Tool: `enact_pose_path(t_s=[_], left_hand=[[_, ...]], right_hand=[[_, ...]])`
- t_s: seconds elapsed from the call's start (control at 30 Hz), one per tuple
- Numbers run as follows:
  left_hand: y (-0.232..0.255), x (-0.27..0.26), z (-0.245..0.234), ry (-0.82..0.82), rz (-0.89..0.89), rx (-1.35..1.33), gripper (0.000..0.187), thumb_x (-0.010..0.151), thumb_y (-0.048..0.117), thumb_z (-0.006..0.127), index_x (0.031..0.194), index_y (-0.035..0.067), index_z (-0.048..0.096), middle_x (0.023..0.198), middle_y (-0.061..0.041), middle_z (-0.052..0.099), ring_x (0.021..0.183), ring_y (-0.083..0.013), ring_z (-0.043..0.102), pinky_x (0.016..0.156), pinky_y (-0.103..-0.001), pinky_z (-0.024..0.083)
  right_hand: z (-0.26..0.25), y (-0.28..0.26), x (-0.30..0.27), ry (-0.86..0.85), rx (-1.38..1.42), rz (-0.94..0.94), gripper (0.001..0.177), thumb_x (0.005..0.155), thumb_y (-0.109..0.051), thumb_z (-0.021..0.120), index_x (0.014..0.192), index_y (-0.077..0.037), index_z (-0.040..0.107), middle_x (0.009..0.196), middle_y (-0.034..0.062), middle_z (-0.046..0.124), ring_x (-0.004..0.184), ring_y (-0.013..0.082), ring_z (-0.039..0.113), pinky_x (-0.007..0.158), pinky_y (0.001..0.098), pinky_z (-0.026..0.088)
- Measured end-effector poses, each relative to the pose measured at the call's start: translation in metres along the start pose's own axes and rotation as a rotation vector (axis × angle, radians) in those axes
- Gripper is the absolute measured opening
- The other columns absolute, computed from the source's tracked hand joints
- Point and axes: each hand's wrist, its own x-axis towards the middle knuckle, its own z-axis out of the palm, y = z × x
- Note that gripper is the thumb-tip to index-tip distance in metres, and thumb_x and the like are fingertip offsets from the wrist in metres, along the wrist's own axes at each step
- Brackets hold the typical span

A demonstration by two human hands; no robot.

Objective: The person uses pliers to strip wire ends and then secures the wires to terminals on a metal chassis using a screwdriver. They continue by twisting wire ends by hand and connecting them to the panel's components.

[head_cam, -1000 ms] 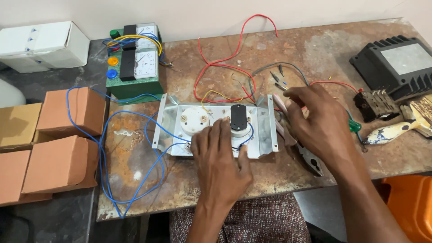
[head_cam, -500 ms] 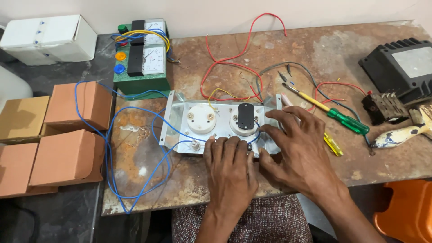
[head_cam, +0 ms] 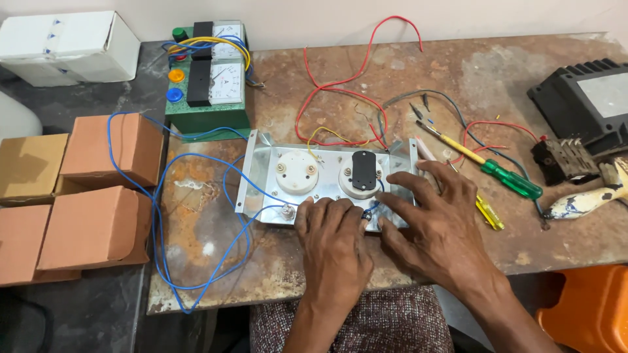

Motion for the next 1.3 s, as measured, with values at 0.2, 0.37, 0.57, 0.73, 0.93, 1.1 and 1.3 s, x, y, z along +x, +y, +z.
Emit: enact_pose_path(t_s=[0.2, 0.37, 0.57, 0.73, 0.93, 1.1, 1.3], left_hand=[[-0.001, 0.001, -0.002, -0.003, -0.032, -0.052, 0.022, 0.084, 0.006, 0.069, 0.106, 0.001, 0.072, 0.109, -0.010, 0.067, 0.114, -0.0297, 0.058, 0.113, -0.052, 0.028], [-0.002, 0.004, -0.003, 0.017, -0.029, -0.084, 0.020, 0.085, 0.004, 0.067, 0.105, 0.002, 0.072, 0.107, -0.008, 0.069, 0.111, -0.0284, 0.060, 0.112, -0.051, 0.029], [-0.002, 0.004, -0.003, 0.029, -0.035, -0.094, 0.020, 0.085, 0.004, 0.068, 0.105, 0.001, 0.073, 0.106, -0.008, 0.070, 0.109, -0.0288, 0.060, 0.111, -0.050, 0.030], [-0.003, 0.003, -0.003, 0.024, -0.031, -0.095, 0.021, 0.086, 0.006, 0.069, 0.106, 0.001, 0.072, 0.108, -0.010, 0.070, 0.109, -0.0285, 0.060, 0.111, -0.050, 0.030], [-0.004, 0.001, -0.004, 0.010, -0.040, -0.123, 0.028, 0.089, 0.007, 0.068, 0.115, 0.000, 0.071, 0.109, -0.009, 0.069, 0.109, -0.0275, 0.060, 0.112, -0.050, 0.030], [-0.006, 0.001, -0.002, -0.007, -0.029, -0.103, 0.023, 0.090, 0.012, 0.068, 0.111, 0.003, 0.072, 0.107, -0.008, 0.069, 0.109, -0.0264, 0.060, 0.111, -0.051, 0.029], [-0.005, 0.001, -0.002, -0.026, -0.025, -0.079, 0.019, 0.091, 0.017, 0.066, 0.104, 0.004, 0.072, 0.105, -0.009, 0.068, 0.110, -0.0294, 0.060, 0.110, -0.053, 0.029]], right_hand=[[0.006, -0.008, -0.008, 0.089, 0.013, -0.009, 0.036, 0.074, -0.018, 0.078, 0.110, -0.018, 0.077, 0.124, 0.0016, 0.066, 0.131, 0.0344, 0.048, 0.108, 0.0501, 0.030], [0.007, -0.010, -0.006, 0.149, 0.023, -0.014, 0.025, 0.080, -0.017, 0.080, 0.105, -0.017, 0.079, 0.112, -0.0021, 0.072, 0.129, 0.0315, 0.051, 0.109, 0.0480, 0.031], [0.001, -0.013, 0.011, 0.057, 0.014, 0.092, 0.019, 0.077, -0.023, 0.081, 0.094, -0.015, 0.081, 0.099, -0.0027, 0.073, 0.117, 0.0291, 0.053, 0.101, 0.0471, 0.032], [-0.004, -0.013, 0.023, -0.036, -0.056, 0.138, 0.022, 0.076, -0.030, 0.081, 0.089, -0.014, 0.081, 0.096, 0.0001, 0.072, 0.113, 0.0312, 0.051, 0.095, 0.0497, 0.031], [-0.002, -0.015, 0.032, -0.099, -0.157, 0.170, 0.023, 0.075, -0.035, 0.079, 0.083, -0.014, 0.080, 0.092, -0.0011, 0.070, 0.109, 0.0321, 0.050, 0.093, 0.0516, 0.031], [0.001, -0.016, 0.033, -0.147, -0.233, 0.196, 0.026, 0.075, -0.039, 0.080, 0.084, -0.015, 0.078, 0.094, 0.0013, 0.068, 0.110, 0.0331, 0.050, 0.093, 0.0508, 0.032], [0.001, -0.007, 0.014, 0.041, 0.036, 0.164, 0.020, 0.086, -0.026, 0.071, 0.100, -0.013, 0.077, 0.124, 0.0065, 0.065, 0.127, 0.0347, 0.046, 0.111, 0.0521, 0.032]])
